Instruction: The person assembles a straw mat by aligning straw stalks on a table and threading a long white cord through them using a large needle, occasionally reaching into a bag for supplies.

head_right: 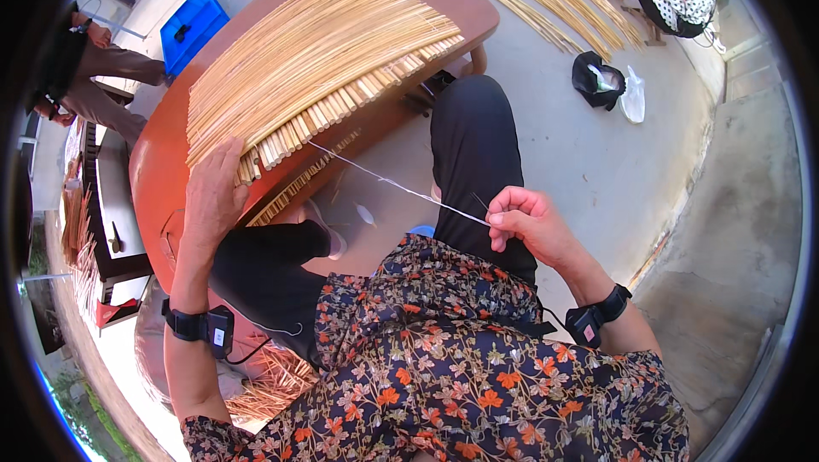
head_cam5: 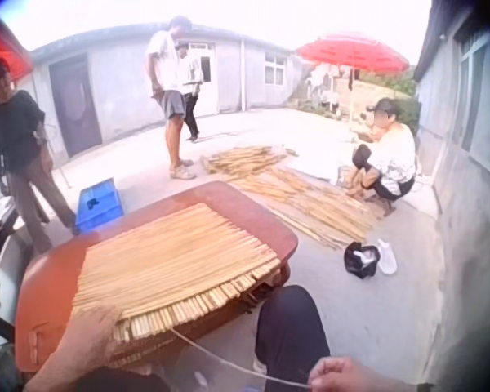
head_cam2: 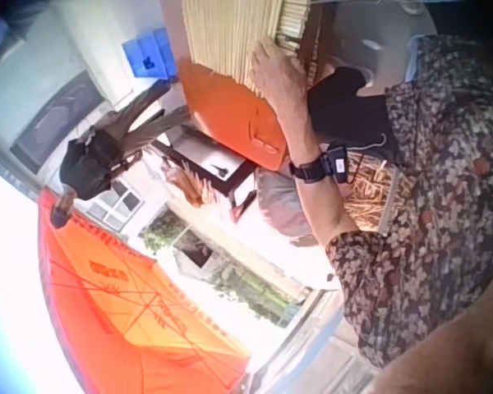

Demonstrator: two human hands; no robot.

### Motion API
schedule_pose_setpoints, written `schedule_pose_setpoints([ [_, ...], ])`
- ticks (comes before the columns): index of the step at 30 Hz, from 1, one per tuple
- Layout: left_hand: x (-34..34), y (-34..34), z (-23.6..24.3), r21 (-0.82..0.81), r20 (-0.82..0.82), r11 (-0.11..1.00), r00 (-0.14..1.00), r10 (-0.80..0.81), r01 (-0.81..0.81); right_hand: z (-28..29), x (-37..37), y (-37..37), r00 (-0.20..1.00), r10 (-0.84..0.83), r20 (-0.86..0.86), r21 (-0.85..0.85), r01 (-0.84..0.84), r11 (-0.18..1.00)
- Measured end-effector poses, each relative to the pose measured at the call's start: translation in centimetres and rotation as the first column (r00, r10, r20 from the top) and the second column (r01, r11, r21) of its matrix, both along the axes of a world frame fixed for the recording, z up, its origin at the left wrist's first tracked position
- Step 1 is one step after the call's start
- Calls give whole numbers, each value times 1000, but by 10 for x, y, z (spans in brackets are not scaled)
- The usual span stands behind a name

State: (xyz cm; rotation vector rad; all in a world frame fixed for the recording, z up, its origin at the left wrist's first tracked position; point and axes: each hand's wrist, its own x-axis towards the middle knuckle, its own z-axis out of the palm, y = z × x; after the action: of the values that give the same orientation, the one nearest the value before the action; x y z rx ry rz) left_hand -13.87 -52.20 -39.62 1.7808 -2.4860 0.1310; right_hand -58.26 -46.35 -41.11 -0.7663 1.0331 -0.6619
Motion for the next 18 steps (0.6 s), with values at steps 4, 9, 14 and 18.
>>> schedule_pose_setpoints([
  [4, 7, -19, 60, -18, -42, 1000, 999, 25, -26, 11, -11, -3, 999, -26, -23, -8, 26, 1000],
  [9, 15, -32, 89, -46, -72, 998, 997, 30, -33, 0, -41, 4, 996, -85, 37, -8, 85, 996],
  [14, 3, -30, 101, -107, -77, 994, 997, 20, -28, -20, -56, -2, 901, -399, 168, 8, 404, 915],
  [18, -32, -12, 124, -64, -70, 994, 994, 82, -86, -16, -33, -21, 864, -470, 178, -34, 483, 875],
])
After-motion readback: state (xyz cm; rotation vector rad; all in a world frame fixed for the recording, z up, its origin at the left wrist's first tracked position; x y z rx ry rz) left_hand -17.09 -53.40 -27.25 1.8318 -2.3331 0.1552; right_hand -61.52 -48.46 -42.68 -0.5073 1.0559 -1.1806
